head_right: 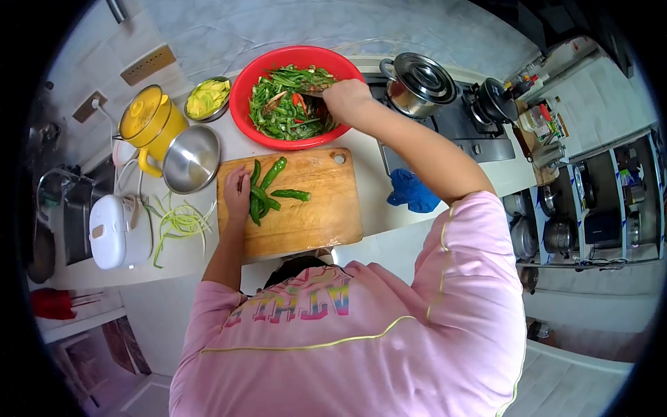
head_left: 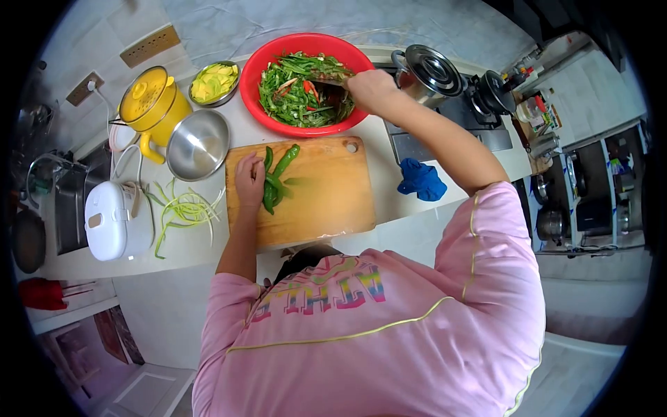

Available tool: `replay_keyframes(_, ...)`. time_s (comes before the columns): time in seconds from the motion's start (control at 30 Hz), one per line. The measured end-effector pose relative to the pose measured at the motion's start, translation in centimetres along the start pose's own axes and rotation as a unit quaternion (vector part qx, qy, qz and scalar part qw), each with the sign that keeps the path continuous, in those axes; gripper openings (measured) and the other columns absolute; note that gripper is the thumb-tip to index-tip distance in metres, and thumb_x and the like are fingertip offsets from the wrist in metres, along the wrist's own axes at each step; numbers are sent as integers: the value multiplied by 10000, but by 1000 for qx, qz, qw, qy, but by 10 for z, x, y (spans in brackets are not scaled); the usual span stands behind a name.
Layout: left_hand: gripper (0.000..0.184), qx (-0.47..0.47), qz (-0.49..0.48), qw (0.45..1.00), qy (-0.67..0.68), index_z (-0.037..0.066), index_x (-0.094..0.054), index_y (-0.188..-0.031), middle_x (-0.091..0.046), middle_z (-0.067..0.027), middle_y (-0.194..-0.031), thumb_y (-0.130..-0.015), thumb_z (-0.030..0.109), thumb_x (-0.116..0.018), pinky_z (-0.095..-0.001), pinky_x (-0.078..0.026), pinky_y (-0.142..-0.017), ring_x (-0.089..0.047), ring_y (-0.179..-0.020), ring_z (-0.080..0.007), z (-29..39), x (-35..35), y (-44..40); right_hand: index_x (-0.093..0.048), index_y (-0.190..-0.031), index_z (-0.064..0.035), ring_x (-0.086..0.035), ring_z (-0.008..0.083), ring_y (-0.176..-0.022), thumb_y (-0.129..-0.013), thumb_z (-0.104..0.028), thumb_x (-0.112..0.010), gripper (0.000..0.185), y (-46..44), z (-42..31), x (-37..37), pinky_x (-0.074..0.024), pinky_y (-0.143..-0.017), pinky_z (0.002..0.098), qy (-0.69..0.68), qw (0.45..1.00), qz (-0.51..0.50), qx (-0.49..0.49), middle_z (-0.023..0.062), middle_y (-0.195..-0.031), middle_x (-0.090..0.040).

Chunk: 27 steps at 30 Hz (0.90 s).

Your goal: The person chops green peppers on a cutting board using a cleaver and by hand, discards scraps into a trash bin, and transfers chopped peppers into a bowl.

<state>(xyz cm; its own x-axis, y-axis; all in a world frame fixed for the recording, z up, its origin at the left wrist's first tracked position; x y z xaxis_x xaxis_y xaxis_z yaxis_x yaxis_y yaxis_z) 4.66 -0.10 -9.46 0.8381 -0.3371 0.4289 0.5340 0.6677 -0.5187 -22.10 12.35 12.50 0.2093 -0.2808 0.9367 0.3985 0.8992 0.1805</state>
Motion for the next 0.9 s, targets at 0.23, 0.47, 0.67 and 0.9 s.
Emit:
replay_keyframes(0.23, 147, 54, -14, 998, 34, 22, -616, -918, -595, -153, -1069, -839, 136, -567, -357, -411, -886, -543, -997, -298, 9, -1, -3, -618, -1023, -81, -663, 276, -728, -866, -134, -483, 214, -12, -20, 11, -527, -568, 403, 0, 989, 121, 78, 106, -774, -661)
replay_keyframes(0.47, 144, 48, -9, 998, 36, 21, -615, -909, -596, -149, -1062, -841, 138, -566, -358, -408, -892, -543, -1003, -300, 3, -2, -2, -625, -1054, -120, -656, 220, -671, -908, -170, -430, 248, -5, 3, -8, -506, -515, 352, 152, 954, 117, 231, 48, -715, -649)
replay_keyframes(0.67, 177, 16, -18, 1000, -1, 8, -612, -922, -581, -123, -1095, -880, 164, -541, -260, -442, -732, -552, -875, -186, -7, -4, 0, -566, -1206, -220, -652, 225, -670, -877, -154, -455, 354, 45, 38, 12, -514, -550, 345, 177, 958, 88, 208, 52, -745, -650)
replay_keyframes(0.9, 169, 15, -20, 1000, 9, 11, -613, -931, -578, -120, -1090, -879, 154, -539, -268, -443, -749, -550, -881, -190, -6, -6, 0, -648, -1060, -187, -654, 243, -683, -787, -105, -540, 305, 75, 29, 39, -519, -571, 358, 172, 959, 89, 205, 74, -722, -647)
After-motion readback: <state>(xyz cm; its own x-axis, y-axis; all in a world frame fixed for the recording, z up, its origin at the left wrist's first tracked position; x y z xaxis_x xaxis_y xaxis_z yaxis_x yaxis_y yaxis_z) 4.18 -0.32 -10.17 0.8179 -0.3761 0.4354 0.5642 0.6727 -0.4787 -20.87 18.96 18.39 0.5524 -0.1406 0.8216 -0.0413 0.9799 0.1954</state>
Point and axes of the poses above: each hand's wrist, its own y-axis away from the middle knuckle, its own x-axis out of the back of the hand, z = x × y, the point moved 1 cm from there along -y, towards the middle knuckle
